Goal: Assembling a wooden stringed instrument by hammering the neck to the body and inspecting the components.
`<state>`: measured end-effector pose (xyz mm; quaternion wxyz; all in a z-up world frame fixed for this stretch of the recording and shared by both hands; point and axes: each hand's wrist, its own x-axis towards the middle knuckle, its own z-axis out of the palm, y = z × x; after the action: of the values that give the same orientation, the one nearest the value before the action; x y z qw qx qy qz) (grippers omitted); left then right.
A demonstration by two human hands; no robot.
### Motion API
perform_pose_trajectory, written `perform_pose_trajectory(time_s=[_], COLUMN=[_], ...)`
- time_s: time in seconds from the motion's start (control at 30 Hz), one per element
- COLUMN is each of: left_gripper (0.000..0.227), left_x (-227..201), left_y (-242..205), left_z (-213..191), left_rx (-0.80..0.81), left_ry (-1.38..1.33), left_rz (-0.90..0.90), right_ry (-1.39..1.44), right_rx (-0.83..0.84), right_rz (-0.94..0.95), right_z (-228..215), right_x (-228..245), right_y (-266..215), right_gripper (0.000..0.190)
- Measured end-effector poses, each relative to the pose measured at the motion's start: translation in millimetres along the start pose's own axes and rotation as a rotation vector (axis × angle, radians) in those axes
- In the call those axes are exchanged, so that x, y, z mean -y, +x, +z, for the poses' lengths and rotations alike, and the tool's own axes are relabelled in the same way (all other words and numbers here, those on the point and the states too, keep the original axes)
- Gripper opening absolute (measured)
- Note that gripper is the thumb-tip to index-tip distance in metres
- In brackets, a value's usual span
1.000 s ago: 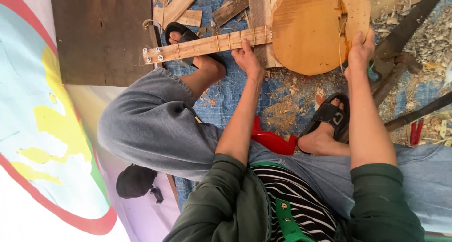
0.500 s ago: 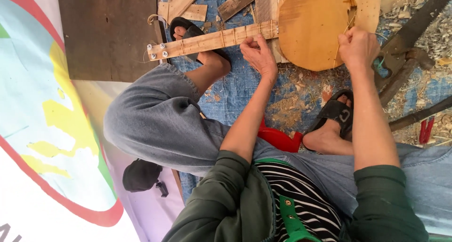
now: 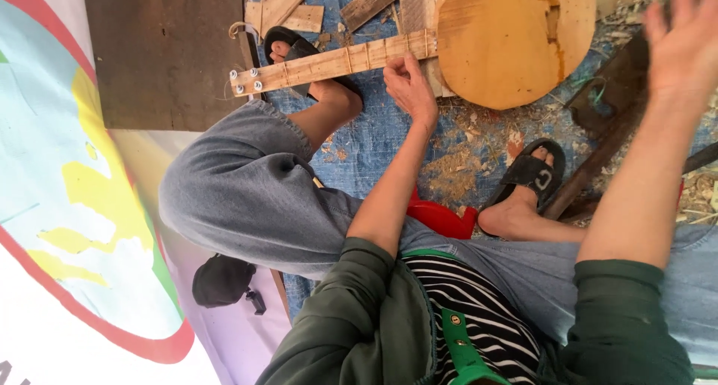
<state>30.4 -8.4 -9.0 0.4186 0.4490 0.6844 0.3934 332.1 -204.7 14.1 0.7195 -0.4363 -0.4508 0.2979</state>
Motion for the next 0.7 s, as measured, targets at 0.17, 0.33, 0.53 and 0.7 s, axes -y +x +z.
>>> perform_pose_trajectory(time_s=[0.17, 0.33, 0.53, 0.7], left_gripper=[0.045, 0.042, 0.028, 0.036], left_x=[-8.2, 29.5, 25.3, 24.4], left_y=[-6.8, -16.0, -11.1, -10.0], left_z=[1.4, 16.5, 22.5, 25.4], left_rx=[0.078, 0.154, 0.135, 0.17], left_ry=[0.114, 0.272, 0.233, 0.228], left_rz=[0.167, 0.155, 0.116, 0.028], right_ry=[-0.446, -0.232, -0.032, -0.053], right_rx=[-0.571, -0.579, -0.566, -0.603], right_rz=[0.842, 0.72, 0.389, 0.366], right_z=[69.4, 52.3, 47.9, 32.5], right_x=[-28.6, -106.1, -122.4, -136.9], right_y=[-7.5, -48.6, -55.6, -62.1], right_gripper=[0.055, 0.048, 0.044, 0.042])
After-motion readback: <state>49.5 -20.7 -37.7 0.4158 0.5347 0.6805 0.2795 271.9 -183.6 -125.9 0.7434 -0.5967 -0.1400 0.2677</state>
